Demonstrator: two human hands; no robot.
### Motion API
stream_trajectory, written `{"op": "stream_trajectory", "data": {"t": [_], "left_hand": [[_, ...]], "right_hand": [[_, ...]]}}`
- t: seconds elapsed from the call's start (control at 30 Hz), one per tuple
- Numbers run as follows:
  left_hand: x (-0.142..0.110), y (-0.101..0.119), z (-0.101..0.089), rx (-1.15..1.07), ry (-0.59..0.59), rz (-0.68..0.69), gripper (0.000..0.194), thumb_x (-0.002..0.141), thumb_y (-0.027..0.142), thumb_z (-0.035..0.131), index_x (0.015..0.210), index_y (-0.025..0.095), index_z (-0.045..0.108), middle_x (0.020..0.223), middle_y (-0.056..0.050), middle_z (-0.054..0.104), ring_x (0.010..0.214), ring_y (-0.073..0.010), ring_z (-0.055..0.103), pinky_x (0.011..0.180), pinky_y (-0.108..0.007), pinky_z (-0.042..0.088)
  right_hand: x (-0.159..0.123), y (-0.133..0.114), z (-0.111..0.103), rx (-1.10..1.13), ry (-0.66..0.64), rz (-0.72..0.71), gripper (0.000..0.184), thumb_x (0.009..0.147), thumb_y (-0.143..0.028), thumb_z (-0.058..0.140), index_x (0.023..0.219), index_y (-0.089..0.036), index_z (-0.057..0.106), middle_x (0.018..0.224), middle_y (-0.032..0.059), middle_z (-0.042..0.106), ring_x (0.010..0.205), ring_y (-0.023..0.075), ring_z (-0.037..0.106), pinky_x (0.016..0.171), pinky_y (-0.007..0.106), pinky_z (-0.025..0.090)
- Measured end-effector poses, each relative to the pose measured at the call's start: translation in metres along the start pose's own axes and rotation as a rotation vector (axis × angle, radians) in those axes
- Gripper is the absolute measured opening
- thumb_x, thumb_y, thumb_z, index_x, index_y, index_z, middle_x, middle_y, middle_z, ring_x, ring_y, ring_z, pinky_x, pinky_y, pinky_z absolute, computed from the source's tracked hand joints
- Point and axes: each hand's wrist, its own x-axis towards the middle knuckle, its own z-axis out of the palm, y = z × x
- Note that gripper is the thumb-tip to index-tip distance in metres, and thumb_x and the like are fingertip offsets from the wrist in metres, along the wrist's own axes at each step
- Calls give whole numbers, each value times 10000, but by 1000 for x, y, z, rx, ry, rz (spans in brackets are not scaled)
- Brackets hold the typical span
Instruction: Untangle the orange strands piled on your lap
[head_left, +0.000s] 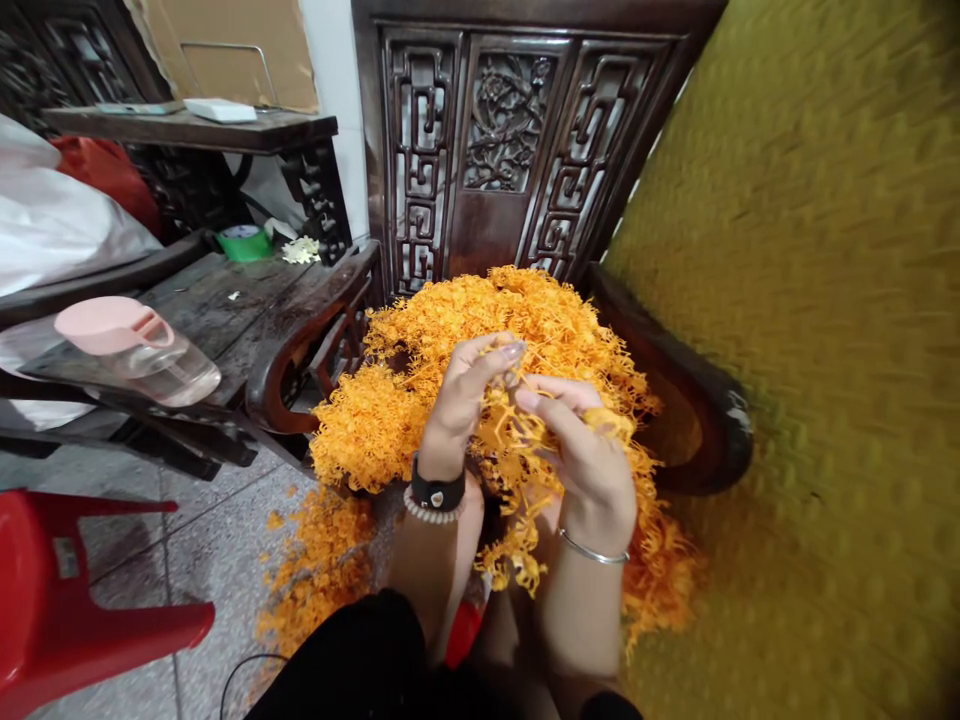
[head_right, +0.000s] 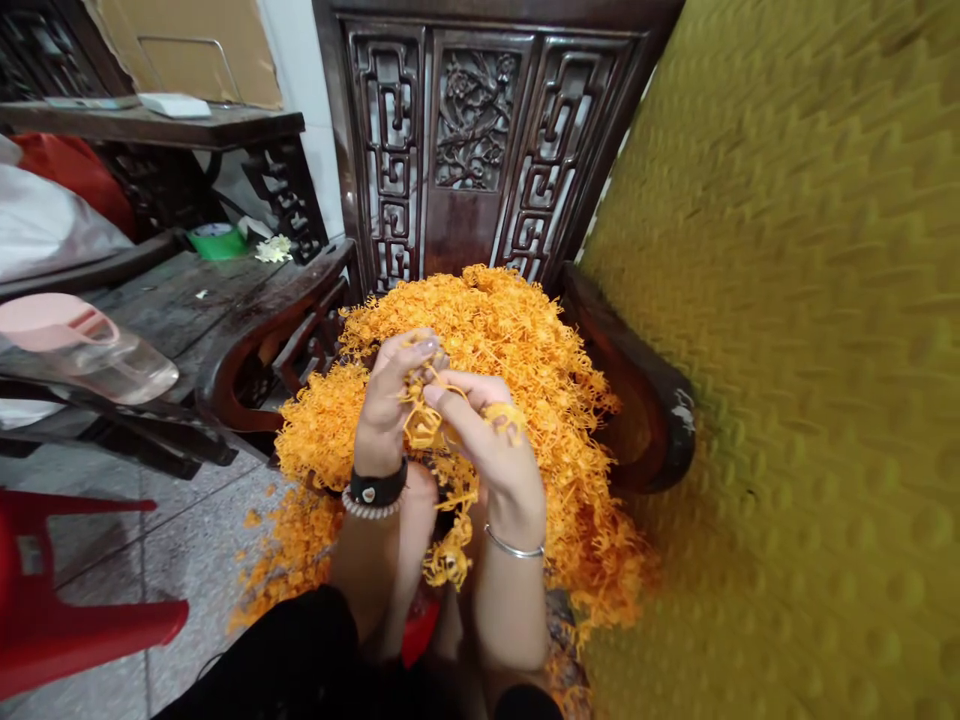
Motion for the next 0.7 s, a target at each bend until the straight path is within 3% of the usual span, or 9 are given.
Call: {"op": "stream_trajectory", "data": {"t": [0.13, 0.23, 0.3, 0.4, 0.53, 0.63, 0.7], "left_hand": [[-6, -6, 19, -318, -6, -81, 337, 727, 374, 613, 571, 183, 384, 499, 55, 325, 437, -53, 312, 429, -196, 311], [-3, -3, 18, -385, 18, 17, 388, 785, 345, 564, 566, 193, 281, 484, 59, 206, 417, -56, 209, 356, -174, 236], [2, 1, 10, -433, 92, 104, 369, 844, 293, 496, 590, 194, 248, 510, 60, 143, 427, -60, 141, 327, -137, 185], [5, 6, 1, -500, 105, 186, 362, 882, 264, 429, 593, 193, 223, 514, 60, 90, 431, -68, 97, 307, -101, 145], [-1, 7, 9, -424, -14, 135, 393, 862, 367, 433, 548, 199, 268, 440, 65, 101, 376, -70, 129, 280, -135, 176], [-6, 4, 20, -315, -58, 98, 318, 842, 384, 453, 583, 200, 430, 407, 69, 209, 348, -62, 193, 297, -161, 251], [-6, 2, 26, -252, -59, 81, 203, 835, 341, 459, 738, 192, 558, 461, 60, 372, 348, -47, 207, 317, -171, 279]], "right_hand": [[4, 3, 8, 251, -1, -206, 381, 685, -275, 580, 433, -170, 315, 447, -52, 230, 405, 51, 200, 387, 225, 153], [4, 0, 4, 350, -33, -465, 494, 722, -341, 554, 424, -172, 199, 394, -66, 133, 345, 48, 126, 355, 231, 113], [3, -6, -3, 430, -74, -551, 510, 764, -381, 496, 433, -177, 166, 349, -73, 94, 283, 49, 106, 317, 229, 115], [1, -15, -13, 451, -57, -475, 452, 758, -313, 489, 455, -182, 180, 333, -70, 161, 255, 52, 152, 295, 225, 128], [-2, -15, -20, 349, 164, -411, 424, 747, -291, 551, 481, -185, 239, 378, -72, 204, 280, 42, 171, 327, 229, 133], [-5, -9, -21, 236, 321, -425, 413, 768, -303, 579, 499, -189, 287, 434, -68, 184, 325, 46, 167, 355, 241, 116], [-7, -6, -22, 166, 340, -413, 434, 762, -288, 597, 484, -187, 279, 453, -62, 170, 363, 51, 164, 373, 252, 115]]}}
